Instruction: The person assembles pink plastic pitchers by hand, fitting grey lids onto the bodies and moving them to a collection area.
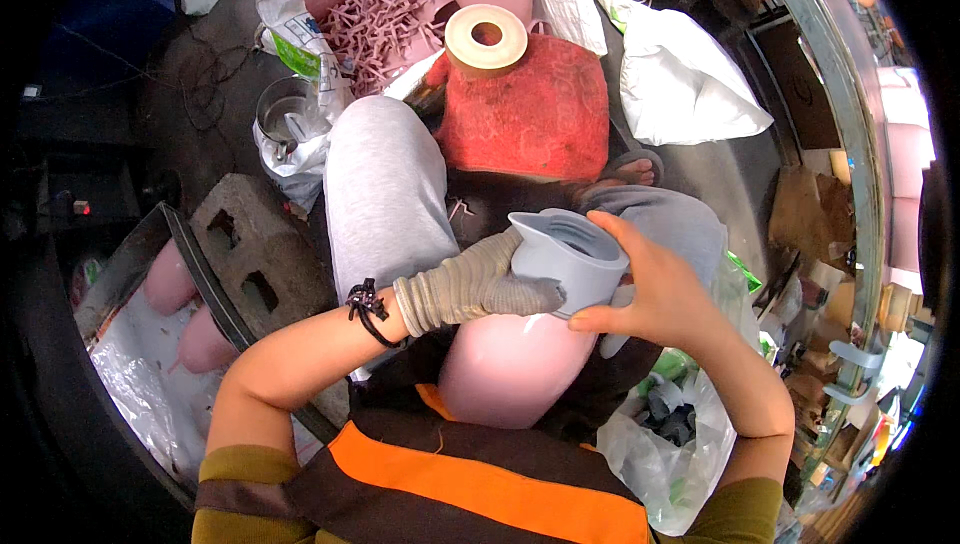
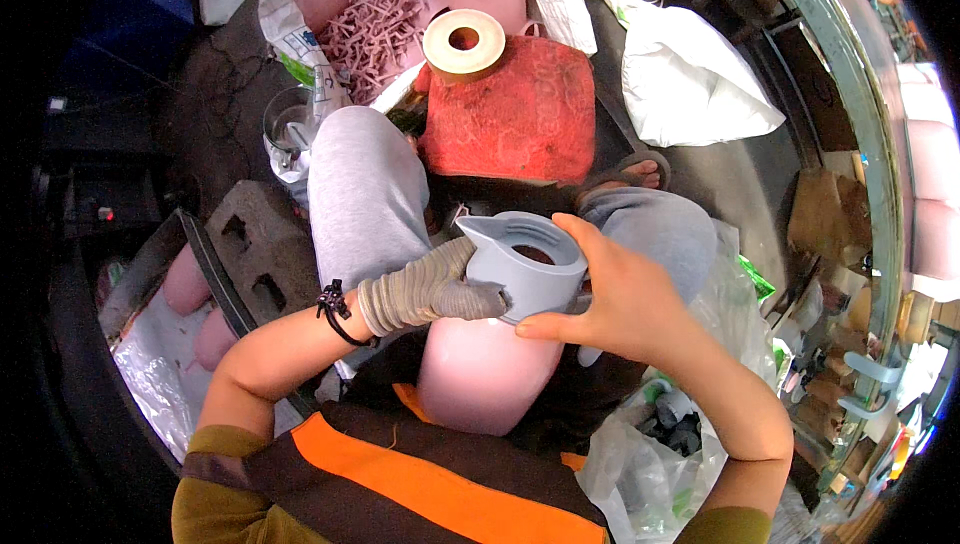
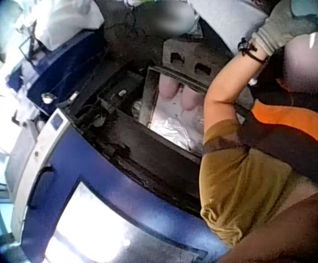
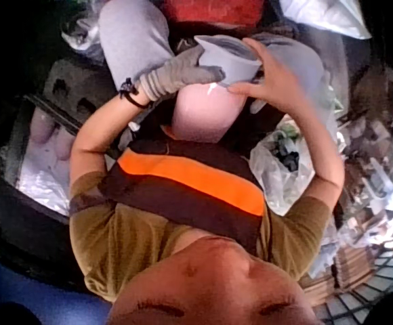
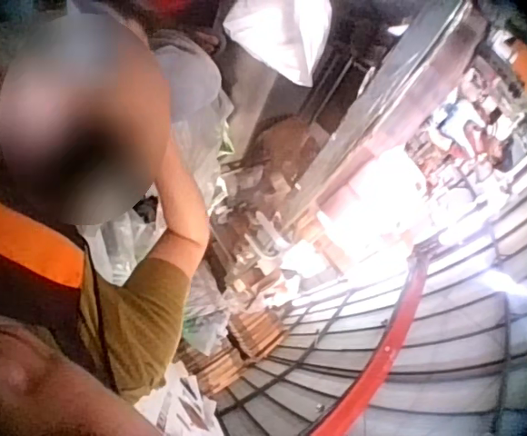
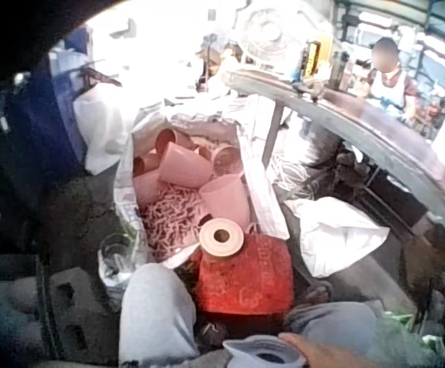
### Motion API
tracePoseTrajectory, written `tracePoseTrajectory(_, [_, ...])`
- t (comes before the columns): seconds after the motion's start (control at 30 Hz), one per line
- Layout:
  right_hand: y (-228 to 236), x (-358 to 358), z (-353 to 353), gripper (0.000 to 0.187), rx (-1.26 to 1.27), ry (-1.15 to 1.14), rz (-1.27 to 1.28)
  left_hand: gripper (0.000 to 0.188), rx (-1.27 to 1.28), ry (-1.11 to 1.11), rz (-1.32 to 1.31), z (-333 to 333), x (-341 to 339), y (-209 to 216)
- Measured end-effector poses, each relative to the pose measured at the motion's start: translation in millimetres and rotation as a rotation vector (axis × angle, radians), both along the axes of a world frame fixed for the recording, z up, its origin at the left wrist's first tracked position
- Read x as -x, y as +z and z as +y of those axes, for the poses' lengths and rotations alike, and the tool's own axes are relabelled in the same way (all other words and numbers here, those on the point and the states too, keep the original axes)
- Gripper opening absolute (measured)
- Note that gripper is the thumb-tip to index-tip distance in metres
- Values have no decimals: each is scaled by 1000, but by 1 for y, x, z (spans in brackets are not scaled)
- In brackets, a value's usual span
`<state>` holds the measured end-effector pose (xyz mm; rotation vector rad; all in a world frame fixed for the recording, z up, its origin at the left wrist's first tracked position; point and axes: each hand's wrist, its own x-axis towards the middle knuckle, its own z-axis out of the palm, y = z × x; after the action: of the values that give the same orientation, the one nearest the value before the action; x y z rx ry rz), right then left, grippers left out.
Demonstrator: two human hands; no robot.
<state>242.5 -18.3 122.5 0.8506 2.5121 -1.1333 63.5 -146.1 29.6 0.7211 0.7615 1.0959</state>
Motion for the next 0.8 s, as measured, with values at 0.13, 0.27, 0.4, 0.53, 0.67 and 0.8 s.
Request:
tracePoseTrajectory(0.13, [-19,-8,-7,109,-66,9,76,82,49,-17,-43,-2,1,3])
tracePoseTrajectory(0.27, [-25,-19,-9,111,6,-27,150,80,42,-48,8,-5,-1,-1])
tracePoseTrajectory(0.4, [-7,-13,-1,115,104,0,20,73,4,-101,90,-5,8,15])
tracePoseTrajectory(0.53, [-4,-13,5,117,123,26,-49,67,10,-338,487,45,61,-7])
tracePoseTrajectory(0.67, [-8,-21,5,115,95,23,-8,72,-77,106,1287,95,102,29])
tracePoseTrajectory(0.8, [-2,-25,4,111,61,-27,62,84,-97,110,1886,132,95,14])
